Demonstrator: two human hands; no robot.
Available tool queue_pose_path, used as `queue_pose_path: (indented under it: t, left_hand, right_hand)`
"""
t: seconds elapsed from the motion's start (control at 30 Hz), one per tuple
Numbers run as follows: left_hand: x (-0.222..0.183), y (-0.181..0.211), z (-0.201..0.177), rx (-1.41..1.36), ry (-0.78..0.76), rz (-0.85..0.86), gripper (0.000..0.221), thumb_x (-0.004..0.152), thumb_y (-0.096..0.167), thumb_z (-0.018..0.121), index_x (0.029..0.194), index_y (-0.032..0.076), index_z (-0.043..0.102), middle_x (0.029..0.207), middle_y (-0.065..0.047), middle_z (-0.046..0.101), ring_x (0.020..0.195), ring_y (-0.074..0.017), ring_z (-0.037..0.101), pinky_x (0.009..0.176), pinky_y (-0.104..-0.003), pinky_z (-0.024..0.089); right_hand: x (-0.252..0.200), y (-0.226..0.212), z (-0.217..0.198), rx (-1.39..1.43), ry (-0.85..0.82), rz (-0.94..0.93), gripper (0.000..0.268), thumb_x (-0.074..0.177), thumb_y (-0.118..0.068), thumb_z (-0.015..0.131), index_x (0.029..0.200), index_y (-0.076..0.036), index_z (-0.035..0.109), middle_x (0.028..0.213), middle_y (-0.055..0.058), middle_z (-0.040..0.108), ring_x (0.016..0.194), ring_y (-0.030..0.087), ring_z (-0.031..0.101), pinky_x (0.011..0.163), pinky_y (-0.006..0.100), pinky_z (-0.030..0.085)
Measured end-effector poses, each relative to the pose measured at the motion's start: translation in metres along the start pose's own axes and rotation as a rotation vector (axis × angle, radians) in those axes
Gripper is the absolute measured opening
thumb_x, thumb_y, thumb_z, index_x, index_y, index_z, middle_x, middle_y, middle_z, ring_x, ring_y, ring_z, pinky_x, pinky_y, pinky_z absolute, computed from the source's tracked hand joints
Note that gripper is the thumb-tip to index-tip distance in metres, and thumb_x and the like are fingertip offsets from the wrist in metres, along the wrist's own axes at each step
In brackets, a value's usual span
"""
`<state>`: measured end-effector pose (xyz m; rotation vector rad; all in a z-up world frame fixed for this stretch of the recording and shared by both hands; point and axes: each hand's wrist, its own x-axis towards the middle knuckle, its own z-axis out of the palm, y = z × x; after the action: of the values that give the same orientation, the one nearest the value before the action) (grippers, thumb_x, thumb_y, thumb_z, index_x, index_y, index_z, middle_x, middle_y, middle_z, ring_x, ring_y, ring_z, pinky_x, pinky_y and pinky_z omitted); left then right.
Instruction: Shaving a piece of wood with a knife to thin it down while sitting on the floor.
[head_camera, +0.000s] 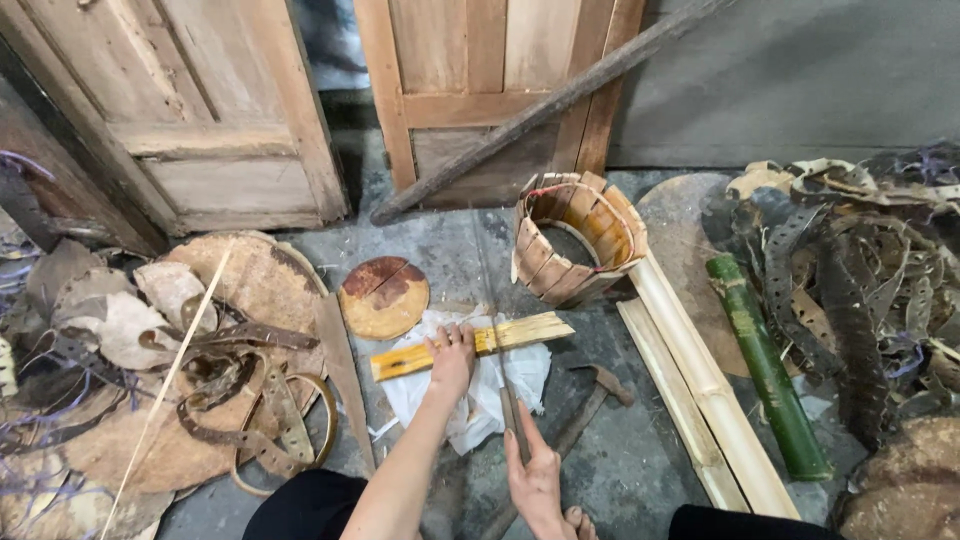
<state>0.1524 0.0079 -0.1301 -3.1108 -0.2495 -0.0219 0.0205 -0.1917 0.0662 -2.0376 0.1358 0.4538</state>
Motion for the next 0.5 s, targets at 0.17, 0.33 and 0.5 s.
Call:
queue_pose_path:
  t: [0.17,0.33,0.5]
  left_hand:
    - [-0.001,0.002,-0.006,-0.032,-0.040,-0.031,0.044,0.096,0.009,0.039,0.140,0.011,0.043,0.146,-0.017,0.049,0.140,-0.0502,0.039,0.103,-0.081,0.032]
    - [0.003,0.006,-0.001,-0.038,-0.121,-0.047,0.050,0.096,0.008,0.041,0.146,0.010,0.038,0.151,-0.018,0.045,0.145,-0.0515,0.033,0.107,-0.081,0.027]
    - [0.004,0.007,0.004,0.036,-0.060,-0.046,0.051,0.094,0.011,0.046,0.144,0.012,0.043,0.150,-0.017,0.050,0.142,-0.0498,0.040,0.104,-0.079,0.032]
  right_hand:
    - [0.019,0.001,0.010,0.032,-0.002,-0.113,0.061,0.100,-0.035,0.055,0.159,-0.022,0.044,0.048,0.000,0.055,0.040,0.007,0.025,0.043,0.031,0.030]
    - [0.036,-0.004,0.016,-0.027,0.047,-0.205,0.058,0.100,-0.035,0.057,0.156,-0.019,0.051,0.044,-0.001,0.040,0.043,0.007,0.018,0.042,0.029,0.027]
    - [0.041,-0.005,0.020,-0.027,0.065,-0.205,0.056,0.097,-0.032,0.057,0.151,-0.017,0.053,0.121,0.004,0.081,0.094,0.012,0.080,0.077,0.028,0.056]
